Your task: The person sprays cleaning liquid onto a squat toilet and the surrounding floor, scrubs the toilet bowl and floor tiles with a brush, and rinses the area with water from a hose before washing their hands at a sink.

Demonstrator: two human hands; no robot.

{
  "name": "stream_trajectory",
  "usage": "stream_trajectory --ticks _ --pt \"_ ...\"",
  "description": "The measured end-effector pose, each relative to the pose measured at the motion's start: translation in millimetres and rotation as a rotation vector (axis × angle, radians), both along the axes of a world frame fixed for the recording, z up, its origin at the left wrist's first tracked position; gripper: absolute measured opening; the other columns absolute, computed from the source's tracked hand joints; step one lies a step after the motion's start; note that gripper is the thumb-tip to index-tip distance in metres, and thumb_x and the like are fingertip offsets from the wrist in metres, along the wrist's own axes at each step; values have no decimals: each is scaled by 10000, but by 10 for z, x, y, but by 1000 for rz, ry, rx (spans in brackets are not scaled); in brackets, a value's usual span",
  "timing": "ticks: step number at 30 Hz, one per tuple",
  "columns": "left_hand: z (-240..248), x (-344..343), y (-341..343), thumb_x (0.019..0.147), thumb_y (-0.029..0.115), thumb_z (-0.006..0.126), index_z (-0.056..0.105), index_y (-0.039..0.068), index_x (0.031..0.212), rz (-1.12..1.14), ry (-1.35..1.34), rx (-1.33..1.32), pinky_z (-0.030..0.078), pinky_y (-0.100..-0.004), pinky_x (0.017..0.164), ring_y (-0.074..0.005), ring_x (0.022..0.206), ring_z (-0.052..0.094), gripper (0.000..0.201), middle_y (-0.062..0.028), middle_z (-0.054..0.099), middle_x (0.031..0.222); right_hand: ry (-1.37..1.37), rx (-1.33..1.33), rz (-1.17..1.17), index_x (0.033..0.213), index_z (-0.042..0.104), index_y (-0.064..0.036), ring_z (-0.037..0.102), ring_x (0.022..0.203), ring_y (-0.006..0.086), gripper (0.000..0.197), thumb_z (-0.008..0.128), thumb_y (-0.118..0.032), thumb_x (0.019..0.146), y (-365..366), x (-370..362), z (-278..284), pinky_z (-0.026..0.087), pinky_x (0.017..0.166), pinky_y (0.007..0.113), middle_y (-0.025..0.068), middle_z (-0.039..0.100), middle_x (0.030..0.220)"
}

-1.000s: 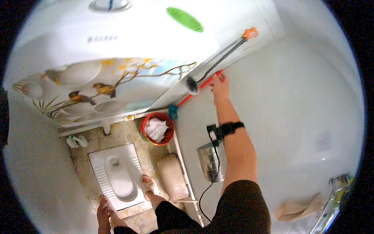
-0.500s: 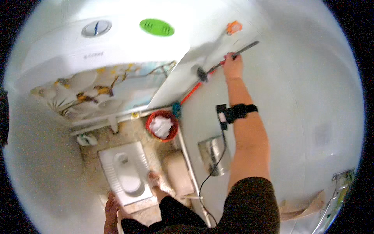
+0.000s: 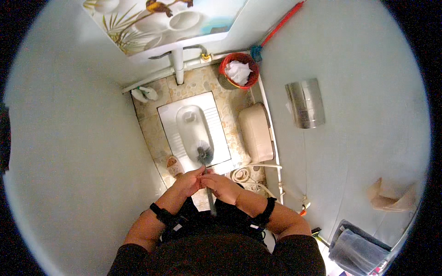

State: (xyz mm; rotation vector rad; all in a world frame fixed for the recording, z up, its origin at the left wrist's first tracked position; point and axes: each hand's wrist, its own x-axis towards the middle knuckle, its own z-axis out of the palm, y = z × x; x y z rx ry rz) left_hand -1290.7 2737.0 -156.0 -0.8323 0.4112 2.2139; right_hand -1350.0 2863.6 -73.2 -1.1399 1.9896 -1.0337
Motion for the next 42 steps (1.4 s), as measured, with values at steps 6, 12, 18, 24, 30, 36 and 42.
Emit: stream_trajectory --ticks 6,12,18,24,30,36,42 --pt "-369 404 294 771 148 450 496 2 827 261 -181 -211 388 -225 522 -116 588 462 163 -51 507 698 -596 178 -404 1134 286 -30 472 867 213 435 395 11 716 419 576 -295 392 729 252 151 450 982" --pt "-748 723 1038 753 156 487 501 33 802 337 -174 -442 359 -202 513 -103 582 445 134 -26 502 670 -503 436 -267 1175 213 -62 478 804 269 442 380 -147 774 1248 1204 -857 378 664 312 183 468 901" --pt "-939 1152 1848 757 160 485 496 26 776 305 -154 -539 369 -188 513 -93 581 439 136 -28 495 692 -391 636 -324 1182 213 -94 462 739 344 437 358 -143 773 2041 1620 -905 366 641 388 206 460 840" --pt "-1069 1541 2161 765 212 466 442 25 985 221 -77 -539 400 -258 627 -161 706 473 290 -57 486 834 -253 582 -381 1168 262 -122 472 700 338 401 340 -113 775 2556 1957 -1251 371 612 383 200 485 760" --pt "-1620 2785 1915 736 279 465 329 -23 1105 -843 201 -1301 336 -335 779 -272 969 404 495 -195 418 1033 -123 999 -362 1199 220 -130 502 656 308 527 376 -49 702 3062 2079 -2063 397 585 391 187 505 729" --pt "-2187 4019 1731 718 306 466 297 0 1134 -1588 392 -1219 240 -399 873 -283 1065 307 543 -179 332 1138 -121 1096 -333 1192 232 -137 491 735 326 477 350 -53 738 2692 2203 -2862 390 652 380 210 505 797" --pt "-2057 4274 1586 699 386 444 189 73 1196 -1265 72 -1169 101 -527 878 -309 1152 93 640 -165 126 1242 6 1112 -409 1210 179 -149 503 754 335 532 354 -71 713 2177 1372 -4036 402 667 393 239 491 842"
